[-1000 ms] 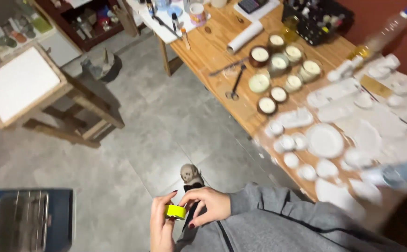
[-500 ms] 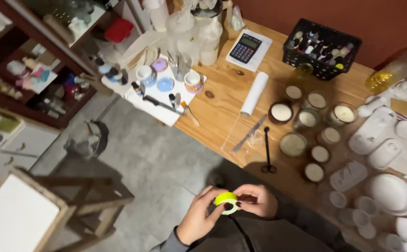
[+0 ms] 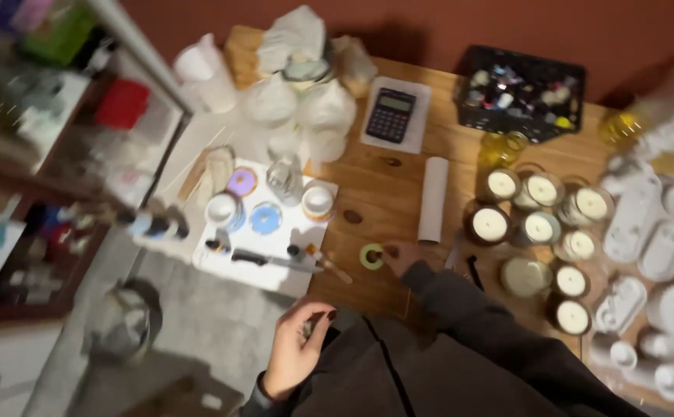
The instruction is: Mark specific measurement points on a strip of yellow adhesive tape using a pen while inspecting candles.
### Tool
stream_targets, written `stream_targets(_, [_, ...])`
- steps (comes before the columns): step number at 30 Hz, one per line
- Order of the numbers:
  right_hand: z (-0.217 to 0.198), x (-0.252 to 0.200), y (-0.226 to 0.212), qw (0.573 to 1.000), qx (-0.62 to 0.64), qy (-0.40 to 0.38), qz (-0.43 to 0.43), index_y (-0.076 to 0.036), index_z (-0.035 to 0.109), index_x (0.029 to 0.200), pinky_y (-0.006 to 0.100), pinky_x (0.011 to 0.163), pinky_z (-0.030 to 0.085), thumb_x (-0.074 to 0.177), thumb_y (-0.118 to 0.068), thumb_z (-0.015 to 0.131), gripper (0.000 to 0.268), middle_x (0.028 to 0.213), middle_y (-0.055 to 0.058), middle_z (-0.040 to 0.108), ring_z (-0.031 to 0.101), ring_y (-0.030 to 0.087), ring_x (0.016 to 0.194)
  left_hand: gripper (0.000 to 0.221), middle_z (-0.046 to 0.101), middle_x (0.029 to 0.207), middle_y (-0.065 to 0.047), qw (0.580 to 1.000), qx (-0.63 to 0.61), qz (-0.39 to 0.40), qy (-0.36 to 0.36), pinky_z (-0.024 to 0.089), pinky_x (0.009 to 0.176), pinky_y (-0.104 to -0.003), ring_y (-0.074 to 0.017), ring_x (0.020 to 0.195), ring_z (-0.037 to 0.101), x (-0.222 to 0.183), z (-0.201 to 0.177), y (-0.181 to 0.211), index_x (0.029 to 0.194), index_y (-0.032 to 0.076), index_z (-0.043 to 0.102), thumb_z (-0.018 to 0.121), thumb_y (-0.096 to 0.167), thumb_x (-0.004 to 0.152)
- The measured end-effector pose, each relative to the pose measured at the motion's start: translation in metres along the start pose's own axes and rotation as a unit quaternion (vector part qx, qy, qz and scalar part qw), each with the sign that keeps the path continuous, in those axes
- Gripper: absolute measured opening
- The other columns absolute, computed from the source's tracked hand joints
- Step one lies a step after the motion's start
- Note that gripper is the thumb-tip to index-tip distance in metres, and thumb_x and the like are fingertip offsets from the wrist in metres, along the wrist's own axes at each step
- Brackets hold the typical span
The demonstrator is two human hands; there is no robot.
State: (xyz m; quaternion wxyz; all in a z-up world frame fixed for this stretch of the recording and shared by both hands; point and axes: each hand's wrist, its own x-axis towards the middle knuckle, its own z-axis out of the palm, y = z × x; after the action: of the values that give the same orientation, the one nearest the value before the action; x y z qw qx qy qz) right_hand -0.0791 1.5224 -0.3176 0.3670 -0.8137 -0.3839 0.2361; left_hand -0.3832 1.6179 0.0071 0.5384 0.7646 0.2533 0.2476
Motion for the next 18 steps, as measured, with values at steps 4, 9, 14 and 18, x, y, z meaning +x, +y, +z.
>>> stream_targets(4, [0.044, 0.002, 0.002, 0.993, 0.040, 0.113, 0.020, -0.003, 0.074, 0.109, 0.041, 0.078, 0.058, 0.084, -0.023, 0.077, 0.032, 0.096, 0.019, 0.076, 0.073, 0.033, 0.087, 0.011, 0.069, 0.090, -0.009, 0.989, -0.032, -0.032, -0.138, 0.052, 0.068, -0.027, -0.0188, 0.074, 0.066, 0.049, -0.031, -0.019, 0.100, 0.001, 0.068, 0.063, -0.004, 0.091])
stream_targets(9, [-0.004, -0.075, -0.082, 0.952, -0.119, 0.188, 0.209, -0.015, 0.077, 0.110, 0.048, 0.076, 0.055, 0.090, -0.030, 0.072, 0.026, 0.089, 0.019, 0.074, 0.069, 0.039, 0.082, 0.009, 0.065, 0.094, -0.010, 0.942, -0.084, 0.021, -0.323, 0.052, 0.071, -0.027, -0.0178, 0.081, 0.065, 0.098, -0.053, -0.034, 0.100, -0.001, 0.065, 0.059, -0.003, 0.094])
stream_targets(14, [-0.054, -0.218, -0.034, 0.877, -0.144, 0.395, 0.235, -0.015, 0.078, 0.091, 0.044, 0.072, 0.058, 0.080, -0.017, 0.069, 0.015, 0.090, 0.013, 0.074, 0.071, 0.034, 0.078, 0.012, 0.064, 0.086, -0.008, 0.882, -0.022, -0.065, -0.467, 0.053, 0.068, -0.030, -0.0184, 0.074, 0.066, 0.116, -0.042, -0.055, 0.097, 0.002, 0.066, 0.055, 0.007, 0.098])
stream_targets(18, [-0.117, -0.300, 0.006, 0.765, -0.142, 0.451, 0.437, -0.017, 0.079, 0.091, 0.043, 0.078, 0.059, 0.090, -0.020, 0.066, 0.013, 0.090, 0.012, 0.075, 0.073, 0.031, 0.081, 0.021, 0.064, 0.077, -0.009, 0.851, 0.006, -0.094, -0.517, 0.052, 0.065, -0.031, -0.0194, 0.069, 0.065, 0.118, -0.021, -0.064, 0.093, 0.002, 0.068, 0.054, 0.014, 0.102])
